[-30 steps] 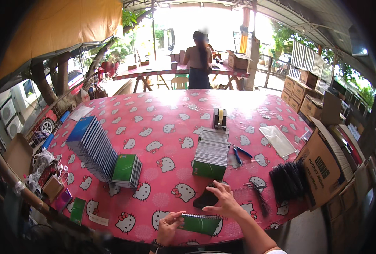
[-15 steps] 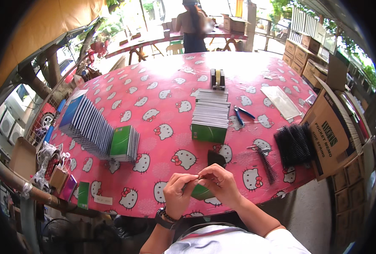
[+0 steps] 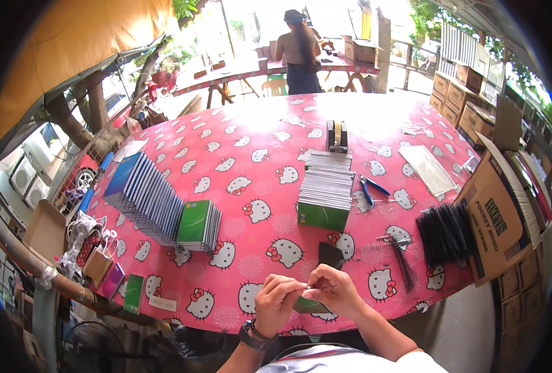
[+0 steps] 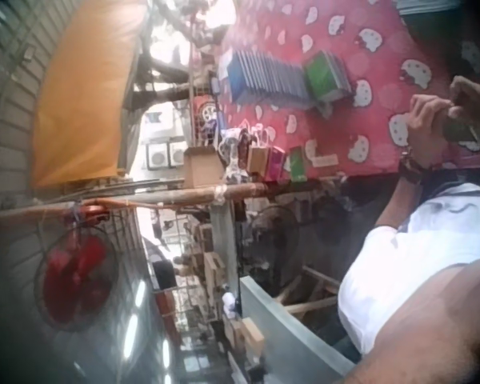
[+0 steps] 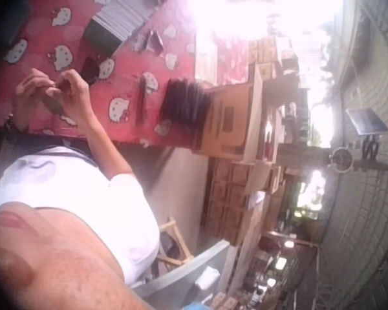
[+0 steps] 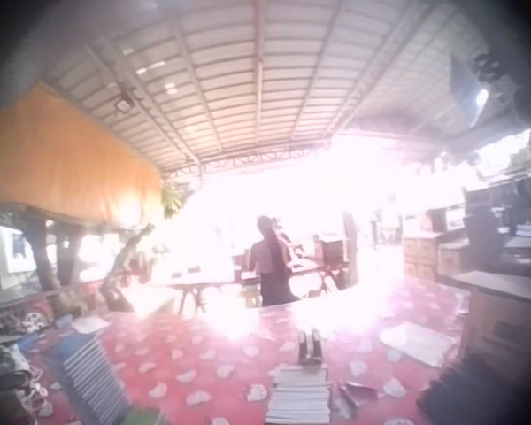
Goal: The person assembles small green and white notepads by hand. They insert a black plastic spiral binding through the pre-punched holes of a stack of pages and then place the completed notepad onto a growing stack.
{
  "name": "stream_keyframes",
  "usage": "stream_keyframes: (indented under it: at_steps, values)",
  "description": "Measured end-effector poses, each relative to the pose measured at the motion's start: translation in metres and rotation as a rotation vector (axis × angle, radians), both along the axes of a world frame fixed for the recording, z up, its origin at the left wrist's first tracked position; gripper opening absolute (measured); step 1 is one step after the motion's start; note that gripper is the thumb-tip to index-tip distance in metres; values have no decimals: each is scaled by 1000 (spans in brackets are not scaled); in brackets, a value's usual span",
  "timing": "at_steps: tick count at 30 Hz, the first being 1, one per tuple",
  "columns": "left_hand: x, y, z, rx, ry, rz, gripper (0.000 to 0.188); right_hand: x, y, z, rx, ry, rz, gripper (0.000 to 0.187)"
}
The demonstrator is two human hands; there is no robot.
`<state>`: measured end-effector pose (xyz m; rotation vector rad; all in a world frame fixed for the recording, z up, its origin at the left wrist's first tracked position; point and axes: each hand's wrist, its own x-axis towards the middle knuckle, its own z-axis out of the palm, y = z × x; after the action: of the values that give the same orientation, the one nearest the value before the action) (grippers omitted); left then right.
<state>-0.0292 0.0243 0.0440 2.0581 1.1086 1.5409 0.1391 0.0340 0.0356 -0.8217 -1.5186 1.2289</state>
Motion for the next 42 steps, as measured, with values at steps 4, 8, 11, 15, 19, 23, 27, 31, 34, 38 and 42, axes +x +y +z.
stream_keyframes:
  at_steps: [4, 8, 11, 15, 19, 23, 27, 31, 34, 38, 42]
  values:
    - [1, 1, 3, -76, -12, 21, 11, -3, 3, -11, -79, 48, -17, 24]
    - [-3, 1, 1, -111, -7, 48, 11, -17, -4, -3, -195, 259, -17, 18]
    - [-2, -2, 5, -70, -12, 124, 12, -15, -2, -4, -276, 369, 70, 18]
    - [-7, 0, 0, -13, -9, 77, 12, -7, 7, -9, -392, 473, 291, 20]
    - [-5, -2, -4, -6, -17, 55, 11, -3, 6, -15, -320, 387, 274, 18]
    - [-3, -3, -1, -13, -10, 91, 11, -13, -5, -3, -155, 228, 46, 15]
    - [-4, -2, 5, -117, -15, 50, 10, -18, -12, 6, 3, -41, -174, 11]
    - [-10, 1, 5, -23, 19, 71, 13, -25, -11, 15, 192, -150, -254, 14]
    - [-3, 4, 2, 5, -21, 33, 12, -21, -12, 8, 258, -191, -297, 16]
    - [-3, 3, 1, 6, -37, 71, 12, -25, -8, 14, 377, -250, -299, 17]
    - [-13, 5, 0, -1, 9, 131, 13, -35, 3, 18, 425, -274, -254, 16]
